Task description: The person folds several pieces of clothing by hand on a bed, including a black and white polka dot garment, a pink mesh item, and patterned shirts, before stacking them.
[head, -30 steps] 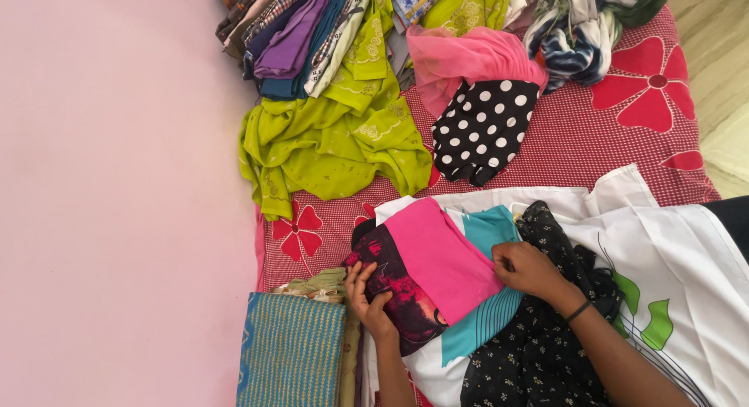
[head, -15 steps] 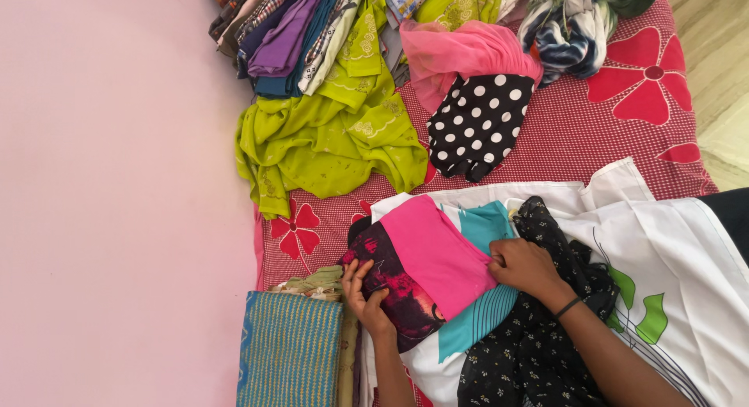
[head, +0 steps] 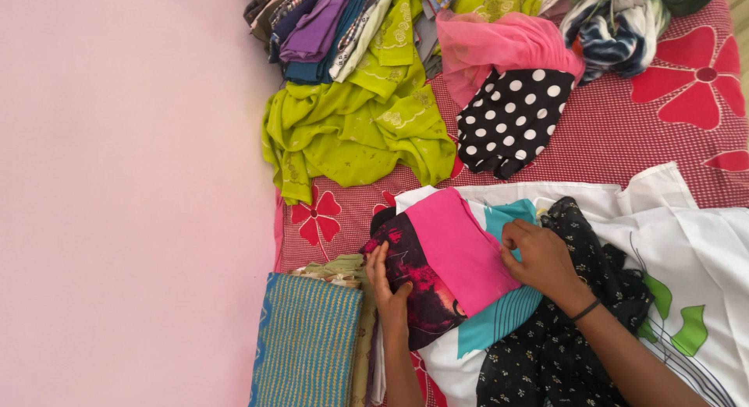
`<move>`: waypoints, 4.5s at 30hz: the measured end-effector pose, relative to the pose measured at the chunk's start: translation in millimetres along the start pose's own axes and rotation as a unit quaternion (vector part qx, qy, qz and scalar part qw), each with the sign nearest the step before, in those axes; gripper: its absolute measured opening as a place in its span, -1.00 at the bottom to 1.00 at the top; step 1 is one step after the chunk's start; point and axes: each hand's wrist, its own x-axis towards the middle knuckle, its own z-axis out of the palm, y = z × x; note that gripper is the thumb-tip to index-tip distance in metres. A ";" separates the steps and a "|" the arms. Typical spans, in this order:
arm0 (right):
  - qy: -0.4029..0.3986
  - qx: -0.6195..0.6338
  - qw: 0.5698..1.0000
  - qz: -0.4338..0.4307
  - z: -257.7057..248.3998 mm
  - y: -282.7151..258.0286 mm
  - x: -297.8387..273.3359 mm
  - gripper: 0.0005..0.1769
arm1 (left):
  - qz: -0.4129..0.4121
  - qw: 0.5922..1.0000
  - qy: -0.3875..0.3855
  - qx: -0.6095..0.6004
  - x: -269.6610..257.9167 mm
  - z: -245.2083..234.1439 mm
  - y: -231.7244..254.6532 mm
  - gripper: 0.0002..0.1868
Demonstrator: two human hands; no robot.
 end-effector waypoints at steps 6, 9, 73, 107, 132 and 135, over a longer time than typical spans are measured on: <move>0.000 0.031 0.983 -0.181 25.3 -80.8 18.2 -0.50 | 0.056 0.998 0.022 0.010 2.3 9.2 -17.8 -0.03; -0.028 0.032 0.968 -0.247 46.2 -115.1 21.5 -0.32 | 0.076 0.996 0.044 0.011 4.9 12.2 -37.7 -0.09; 0.031 -0.016 0.980 -0.194 58.8 -52.0 9.3 -0.17 | 0.030 0.994 0.090 -0.062 5.1 20.1 -22.3 -0.17; -0.022 0.335 0.942 0.005 99.2 102.5 10.4 -0.65 | -0.177 0.964 0.000 -0.196 -28.3 -35.5 -149.6 0.20; -0.070 0.335 0.938 0.045 111.5 140.6 24.3 -0.71 | 0.122 0.991 0.025 -0.045 -18.0 11.4 38.3 0.00; -0.088 0.381 0.920 0.027 106.8 150.2 24.3 -0.65 | 0.167 0.981 0.050 -0.083 -7.3 29.5 60.9 -0.10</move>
